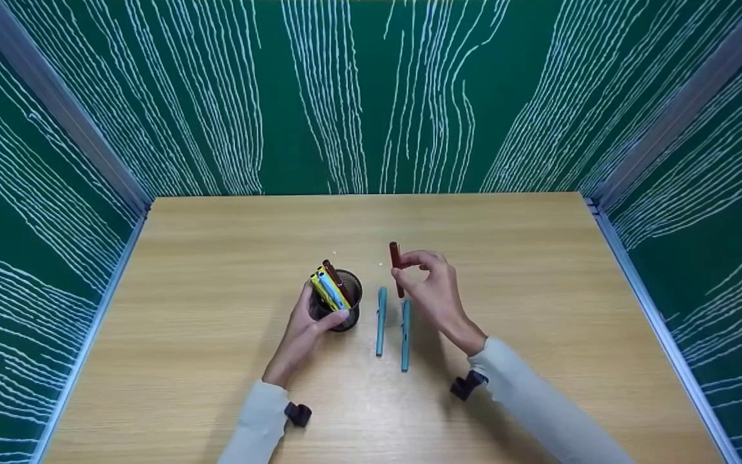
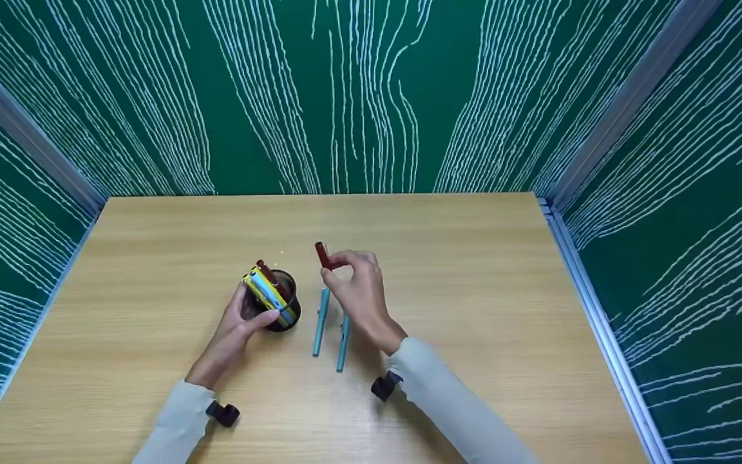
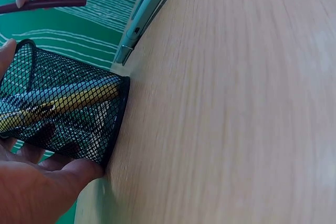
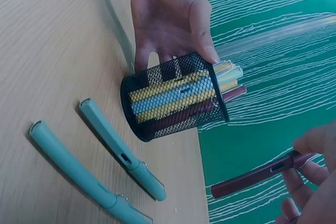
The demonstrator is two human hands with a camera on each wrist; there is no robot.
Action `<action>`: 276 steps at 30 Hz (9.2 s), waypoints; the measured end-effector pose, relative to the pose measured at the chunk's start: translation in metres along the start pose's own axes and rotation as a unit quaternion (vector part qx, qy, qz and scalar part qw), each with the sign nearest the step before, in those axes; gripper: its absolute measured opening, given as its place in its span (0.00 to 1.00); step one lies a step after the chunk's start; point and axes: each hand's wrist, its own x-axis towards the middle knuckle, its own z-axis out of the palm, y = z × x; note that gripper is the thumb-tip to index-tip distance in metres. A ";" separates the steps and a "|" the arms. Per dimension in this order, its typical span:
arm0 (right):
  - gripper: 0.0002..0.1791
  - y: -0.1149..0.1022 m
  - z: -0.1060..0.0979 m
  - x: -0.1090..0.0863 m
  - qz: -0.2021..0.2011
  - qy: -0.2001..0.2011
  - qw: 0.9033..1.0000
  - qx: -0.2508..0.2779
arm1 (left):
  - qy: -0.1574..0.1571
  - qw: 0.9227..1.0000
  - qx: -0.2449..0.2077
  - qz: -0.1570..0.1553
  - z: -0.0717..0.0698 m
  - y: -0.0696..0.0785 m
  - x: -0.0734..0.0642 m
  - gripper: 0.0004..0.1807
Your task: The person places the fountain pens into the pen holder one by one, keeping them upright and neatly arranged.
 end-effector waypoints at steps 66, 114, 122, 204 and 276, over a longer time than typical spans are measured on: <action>0.07 -0.032 0.064 -0.004 -0.064 -0.077 0.994 0.034 | -0.021 0.999 -0.044 -0.007 -0.003 -0.004 0.002 0.48; 0.06 0.035 0.030 -0.015 -0.002 -0.037 0.999 0.016 | -0.020 0.999 -0.028 0.015 -0.002 -0.005 0.003 0.50; 0.07 0.048 0.019 -0.022 0.026 -0.031 0.999 0.008 | -0.017 1.000 -0.019 0.014 -0.003 -0.007 0.002 0.50; 0.09 0.100 0.020 -0.068 -0.001 0.006 0.989 -0.145 | -0.026 0.999 -0.046 0.007 0.001 -0.003 0.002 0.48; 0.07 0.015 0.003 -0.035 -0.033 -0.023 0.998 0.039 | -0.010 1.000 -0.024 0.003 -0.001 -0.004 0.001 0.49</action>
